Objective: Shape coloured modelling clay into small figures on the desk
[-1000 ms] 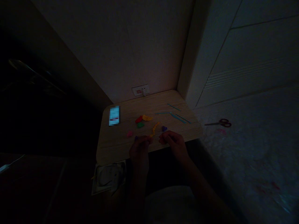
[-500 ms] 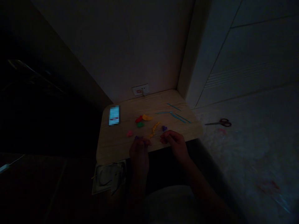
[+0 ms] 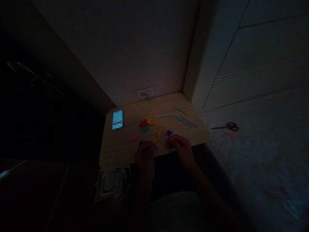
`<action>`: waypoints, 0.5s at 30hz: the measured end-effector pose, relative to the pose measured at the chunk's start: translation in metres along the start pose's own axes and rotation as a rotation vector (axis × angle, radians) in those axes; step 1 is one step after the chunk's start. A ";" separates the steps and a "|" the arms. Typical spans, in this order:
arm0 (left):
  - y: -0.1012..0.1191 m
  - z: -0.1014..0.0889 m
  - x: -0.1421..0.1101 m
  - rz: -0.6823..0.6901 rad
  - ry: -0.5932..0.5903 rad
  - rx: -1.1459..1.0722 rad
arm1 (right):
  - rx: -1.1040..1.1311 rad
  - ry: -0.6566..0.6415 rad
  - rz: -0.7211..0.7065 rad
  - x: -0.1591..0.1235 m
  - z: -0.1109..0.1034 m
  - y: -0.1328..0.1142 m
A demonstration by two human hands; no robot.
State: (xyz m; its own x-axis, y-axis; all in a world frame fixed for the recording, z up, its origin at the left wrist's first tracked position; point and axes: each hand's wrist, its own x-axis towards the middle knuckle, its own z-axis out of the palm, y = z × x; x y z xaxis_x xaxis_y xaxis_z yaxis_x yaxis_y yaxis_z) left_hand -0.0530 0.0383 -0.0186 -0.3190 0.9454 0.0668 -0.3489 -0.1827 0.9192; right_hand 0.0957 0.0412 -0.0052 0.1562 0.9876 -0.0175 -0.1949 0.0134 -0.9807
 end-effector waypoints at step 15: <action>-0.012 -0.001 0.001 -0.126 0.089 0.019 | -0.226 -0.151 -0.232 -0.004 0.001 0.008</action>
State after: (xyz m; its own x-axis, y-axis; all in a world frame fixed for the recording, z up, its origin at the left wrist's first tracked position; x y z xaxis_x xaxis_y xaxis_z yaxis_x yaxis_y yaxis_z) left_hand -0.0502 0.0412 -0.0300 -0.3507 0.9328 -0.0837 -0.3744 -0.0577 0.9255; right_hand 0.0925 0.0371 -0.0123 0.0233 0.9746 0.2228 0.0511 0.2214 -0.9738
